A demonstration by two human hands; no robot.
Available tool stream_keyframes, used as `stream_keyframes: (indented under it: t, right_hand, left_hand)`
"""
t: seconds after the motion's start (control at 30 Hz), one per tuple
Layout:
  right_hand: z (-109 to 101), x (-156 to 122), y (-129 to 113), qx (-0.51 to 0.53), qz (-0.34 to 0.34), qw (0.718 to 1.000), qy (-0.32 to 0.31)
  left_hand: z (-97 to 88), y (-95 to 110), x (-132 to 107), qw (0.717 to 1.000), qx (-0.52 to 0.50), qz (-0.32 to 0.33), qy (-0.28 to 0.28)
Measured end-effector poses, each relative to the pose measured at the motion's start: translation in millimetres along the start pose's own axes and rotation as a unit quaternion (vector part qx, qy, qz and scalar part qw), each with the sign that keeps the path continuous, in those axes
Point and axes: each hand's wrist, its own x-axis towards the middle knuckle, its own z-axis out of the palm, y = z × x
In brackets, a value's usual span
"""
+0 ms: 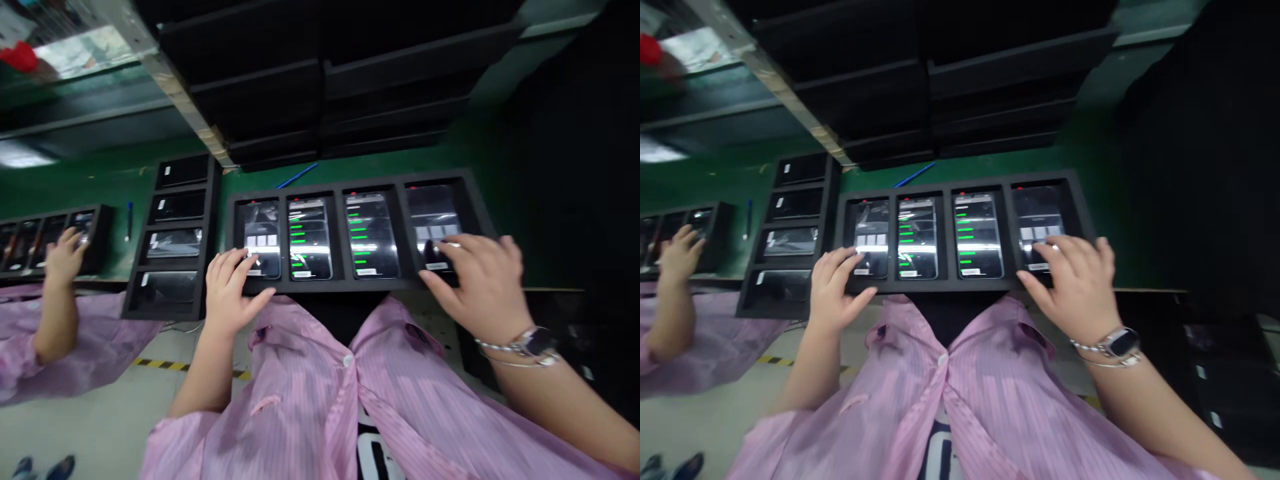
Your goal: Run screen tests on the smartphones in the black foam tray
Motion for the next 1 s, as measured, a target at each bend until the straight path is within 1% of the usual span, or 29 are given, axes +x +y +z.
stream_keyframes:
  t: [0.1, 0.17, 0.23, 0.33, 0.4, 0.47, 0.57, 0.63, 0.7, 0.83, 0.93, 1.0]
  right_hand:
    - [-0.4, 5.8, 5.1, 0.0, 0.004, 0.999, -0.035]
    - [3.4, 7.1, 9.3, 0.011, 0.001, 0.999, -0.041]
    - [5.3, 6.8, 11.1, 0.016, -0.002, 1.0, -0.024]
    - [0.4, 5.7, 3.4, 0.054, 0.004, 0.998, -0.034]
    - [-4.3, 6.3, -9.4, 0.095, -0.001, 0.995, -0.037]
    - [-6.2, 7.5, -25.5, 0.129, -0.027, 0.991, -0.039]
    - [-1.9, 8.0, -47.1, 0.167, -0.08, 0.982, -0.048]
    - [3.2, 7.1, -56.5, 0.176, -0.106, 0.978, -0.041]
    - [7.2, 6.3, -62.5, 0.168, -0.119, 0.978, -0.031]
    - [9.5, 8.7, -72.9, 0.142, -0.115, 0.983, -0.025]
    - [10.0, 13.0, -78.6, 0.107, -0.109, 0.987, -0.043]
    - [8.9, 14.6, -75.9, 0.1, -0.105, 0.988, -0.056]
  left_hand:
    - [-1.0, 4.3, 11.4, 0.998, 0.029, -0.054, -0.016]
    - [3.2, 3.8, 17.1, 0.995, 0.038, -0.078, -0.049]
    - [7.5, 2.8, 20.1, 0.991, 0.041, -0.097, -0.077]
    - [9.2, 5.6, 21.2, 0.989, 0.047, -0.105, -0.094]
    - [7.8, 12.4, 21.4, 0.991, 0.045, -0.094, -0.08]
    - [6.9, 23.3, 21.2, 0.996, 0.029, -0.058, -0.061]
    - [11.0, 41.7, 20.0, 0.998, 0.006, 0.013, -0.059]
    - [16.9, 49.6, 18.8, 0.998, 0.014, 0.032, -0.06]
    - [22.9, 52.2, 18.2, 0.997, 0.028, 0.033, -0.057]
    - [29.5, 49.0, 19.8, 0.997, 0.032, 0.037, -0.055]
    - [29.1, 46.8, 23.0, 0.997, 0.036, 0.04, -0.055]
    - [25.1, 43.9, 24.3, 0.997, 0.027, 0.044, -0.055]
